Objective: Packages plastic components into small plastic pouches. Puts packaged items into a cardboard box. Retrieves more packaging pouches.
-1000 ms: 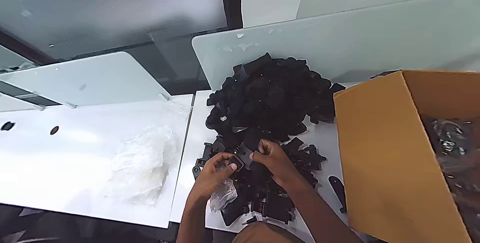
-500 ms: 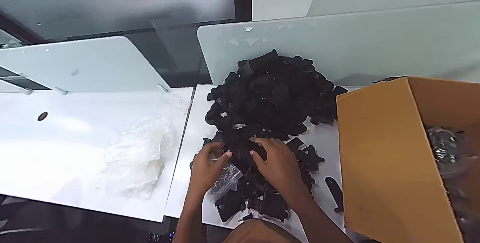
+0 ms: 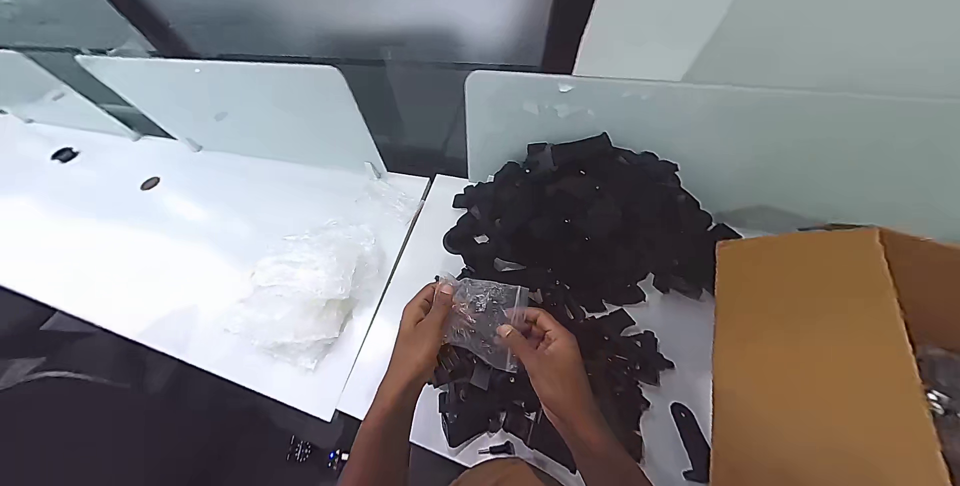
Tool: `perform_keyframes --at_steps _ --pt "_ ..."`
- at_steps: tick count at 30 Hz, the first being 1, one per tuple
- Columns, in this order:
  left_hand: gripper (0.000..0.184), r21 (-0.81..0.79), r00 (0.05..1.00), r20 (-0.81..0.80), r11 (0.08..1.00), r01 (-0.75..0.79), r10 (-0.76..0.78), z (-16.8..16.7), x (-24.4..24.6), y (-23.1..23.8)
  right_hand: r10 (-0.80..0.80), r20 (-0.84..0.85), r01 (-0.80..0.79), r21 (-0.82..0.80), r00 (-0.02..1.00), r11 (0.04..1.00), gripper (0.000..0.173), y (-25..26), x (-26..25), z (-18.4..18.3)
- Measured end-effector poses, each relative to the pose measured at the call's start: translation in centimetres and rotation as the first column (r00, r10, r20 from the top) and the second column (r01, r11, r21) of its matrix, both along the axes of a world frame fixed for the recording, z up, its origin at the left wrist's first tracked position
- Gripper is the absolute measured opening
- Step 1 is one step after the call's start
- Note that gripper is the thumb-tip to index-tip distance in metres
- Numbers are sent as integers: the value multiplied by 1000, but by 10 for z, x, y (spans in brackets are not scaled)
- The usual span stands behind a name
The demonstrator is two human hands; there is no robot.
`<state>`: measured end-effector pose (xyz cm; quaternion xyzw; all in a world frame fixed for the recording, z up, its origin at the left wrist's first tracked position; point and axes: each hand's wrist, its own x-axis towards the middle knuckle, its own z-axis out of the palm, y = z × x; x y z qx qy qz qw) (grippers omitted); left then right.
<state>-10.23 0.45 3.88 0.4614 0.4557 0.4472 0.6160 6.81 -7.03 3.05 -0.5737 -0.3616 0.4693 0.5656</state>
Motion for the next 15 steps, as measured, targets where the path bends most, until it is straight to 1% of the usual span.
perform_keyframes --at_steps 2,4,5,6,7,8,9,10,11,13,15 --pt "18 -4 999 3 999 -50 50 3 -11 3 -13 -25 13 13 1000 1000 31 1 -2 2" --pt "10 -11 994 21 994 -107 107 6 -23 7 -1 -7 1 24 1000 1000 44 4 -4 4" --pt "11 27 993 -20 993 -119 119 5 -30 9 15 42 -16 33 999 999 50 7 -7 5" --pt "15 111 983 -126 986 -122 135 3 -38 11 32 113 -38 49 993 998 54 11 -11 6" --pt "19 225 937 -301 968 -110 176 0 -47 13 52 200 -69 78 978 995 57 15 -17 6" --pt "25 333 841 -486 940 -73 238 -1 -57 15 72 295 -108 109 953 988 59 19 -23 6" --pt "29 409 728 -615 912 -32 302 0 -66 18 97 377 -157 130 921 979 58 25 -31 5" --pt "32 455 639 -683 890 -5 353 1 -77 21 131 453 -211 131 882 969 55 32 -39 6" --pt "34 469 575 -728 883 19 375 1 -90 25 173 513 -268 116 840 957 49 39 -49 6" --pt "34 488 477 -783 870 71 400 2 -125 40 262 602 -384 80 754 920 38 60 -73 5" --pt "33 492 392 -822 862 122 413 7 -166 60 341 645 -464 24 684 885 36 87 -106 8"
